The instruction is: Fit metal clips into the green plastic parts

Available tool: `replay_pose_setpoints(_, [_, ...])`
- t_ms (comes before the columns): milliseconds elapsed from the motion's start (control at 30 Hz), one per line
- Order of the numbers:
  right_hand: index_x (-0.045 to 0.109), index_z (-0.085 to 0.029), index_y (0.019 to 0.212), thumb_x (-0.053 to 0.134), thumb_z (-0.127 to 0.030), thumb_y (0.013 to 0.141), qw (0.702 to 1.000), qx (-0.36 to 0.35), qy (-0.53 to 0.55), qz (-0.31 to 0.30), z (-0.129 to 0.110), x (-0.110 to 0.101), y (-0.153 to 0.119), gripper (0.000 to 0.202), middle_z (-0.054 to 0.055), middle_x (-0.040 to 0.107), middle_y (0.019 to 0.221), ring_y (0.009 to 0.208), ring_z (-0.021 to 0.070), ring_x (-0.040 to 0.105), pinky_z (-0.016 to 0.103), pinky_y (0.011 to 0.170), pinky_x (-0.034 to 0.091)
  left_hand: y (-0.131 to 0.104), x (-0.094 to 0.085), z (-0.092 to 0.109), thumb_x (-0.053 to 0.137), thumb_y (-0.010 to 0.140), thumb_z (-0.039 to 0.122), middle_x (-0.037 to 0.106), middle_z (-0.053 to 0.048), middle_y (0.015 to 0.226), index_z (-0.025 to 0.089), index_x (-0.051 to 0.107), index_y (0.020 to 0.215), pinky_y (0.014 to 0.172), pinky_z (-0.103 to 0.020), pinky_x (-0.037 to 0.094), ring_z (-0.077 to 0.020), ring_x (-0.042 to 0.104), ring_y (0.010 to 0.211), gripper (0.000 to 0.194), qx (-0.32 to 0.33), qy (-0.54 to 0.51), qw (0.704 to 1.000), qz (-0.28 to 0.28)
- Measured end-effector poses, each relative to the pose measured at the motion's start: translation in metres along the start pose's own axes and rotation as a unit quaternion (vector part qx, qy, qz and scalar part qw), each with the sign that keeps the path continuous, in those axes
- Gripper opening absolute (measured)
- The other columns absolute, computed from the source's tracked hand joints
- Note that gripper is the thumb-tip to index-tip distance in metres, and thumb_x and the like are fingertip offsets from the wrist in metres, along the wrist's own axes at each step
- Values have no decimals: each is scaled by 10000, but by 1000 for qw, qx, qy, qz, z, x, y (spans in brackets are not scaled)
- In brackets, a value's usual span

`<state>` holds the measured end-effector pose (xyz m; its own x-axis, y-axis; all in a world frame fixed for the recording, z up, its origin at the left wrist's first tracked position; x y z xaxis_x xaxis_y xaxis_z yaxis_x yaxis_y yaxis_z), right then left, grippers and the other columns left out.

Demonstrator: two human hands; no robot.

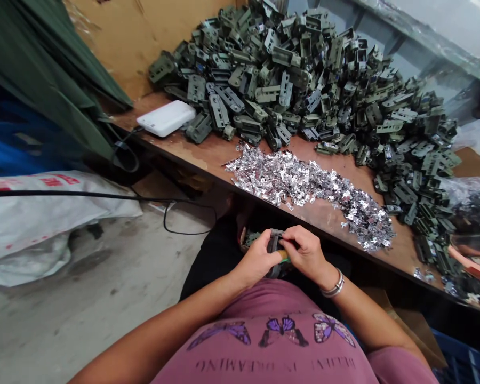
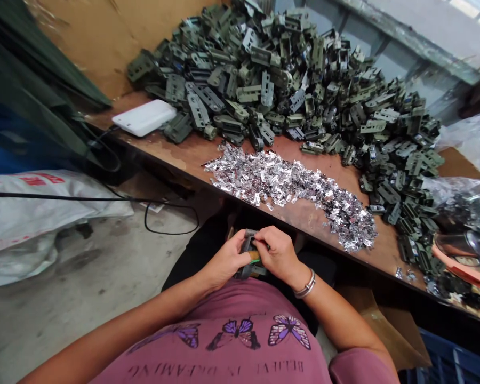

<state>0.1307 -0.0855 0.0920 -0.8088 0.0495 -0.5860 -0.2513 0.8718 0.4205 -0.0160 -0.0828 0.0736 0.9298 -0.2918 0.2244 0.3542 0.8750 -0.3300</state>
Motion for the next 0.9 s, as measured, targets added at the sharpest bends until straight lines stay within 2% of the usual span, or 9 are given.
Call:
replay_pose_setpoints(133, [639, -214, 868, 572, -176, 888, 1000, -9, -8, 14, 1, -1, 0, 80, 42, 659, 782, 716, 162, 626, 293, 654, 535, -1, -2, 2, 652, 672, 197, 571, 23, 803, 174, 547, 910, 713, -279, 437, -147, 529, 753, 261, 39, 91, 995, 20])
replay_pose_setpoints(300, [651, -212, 876, 576, -157, 885, 1000, -20, -12, 3, -1, -3, -2, 93, 44, 667, 781, 719, 162, 635, 291, 656, 543, -3, -2, 7, 640, 681, 191, 558, 24, 805, 184, 529, 883, 732, -292, 447, -154, 532, 771, 231, 58, 121, 990, 37])
replay_pose_setpoints(533, [654, -201, 926, 578, -117, 885, 999, -40, -16, 20, -1, 3, -5, 121, 64, 679, 823, 744, 165, 648, 291, 664, 559, -3, -3, 5, 626, 682, 183, 535, 22, 800, 187, 505, 888, 711, -298, 438, -151, 512, 744, 239, 64, 156, 985, 44])
replay_pose_setpoints(667, [656, -201, 976, 539, -97, 908, 996, -70, -52, 30, 2, 10, -12, 171, 75, 687, 842, 763, 167, 658, 283, 666, 570, -6, -2, 4, 603, 670, 147, 472, 39, 756, 208, 443, 846, 664, -284, 412, -144, 477, 707, 245, 63, 204, 975, 54])
replay_pose_setpoints(800, [639, -177, 1071, 469, -75, 932, 987, -112, -111, 2, 5, 16, -24, 242, 113, 688, 900, 789, 181, 648, 300, 650, 568, -11, -2, 1, 584, 684, 147, 424, 51, 723, 234, 356, 811, 616, -282, 359, -143, 451, 675, 275, 49, 267, 962, 42])
replay_pose_setpoints(900, [630, -163, 1080, 484, -66, 927, 987, -125, -94, -18, 5, 13, -28, 233, 115, 680, 886, 758, 173, 634, 281, 618, 557, -12, -3, -1, 608, 673, 172, 406, 66, 702, 239, 333, 813, 592, -273, 337, -135, 437, 652, 316, 31, 266, 963, 22])
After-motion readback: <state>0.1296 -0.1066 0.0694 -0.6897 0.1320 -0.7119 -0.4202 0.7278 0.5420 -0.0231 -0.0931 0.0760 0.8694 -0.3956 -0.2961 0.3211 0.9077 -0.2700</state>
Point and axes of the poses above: each hand's wrist, its own y-axis towards the middle knuckle, its own x-axis out of the palm, z = x × y, the point moved 1 cm from there along y, towards the middle knuckle
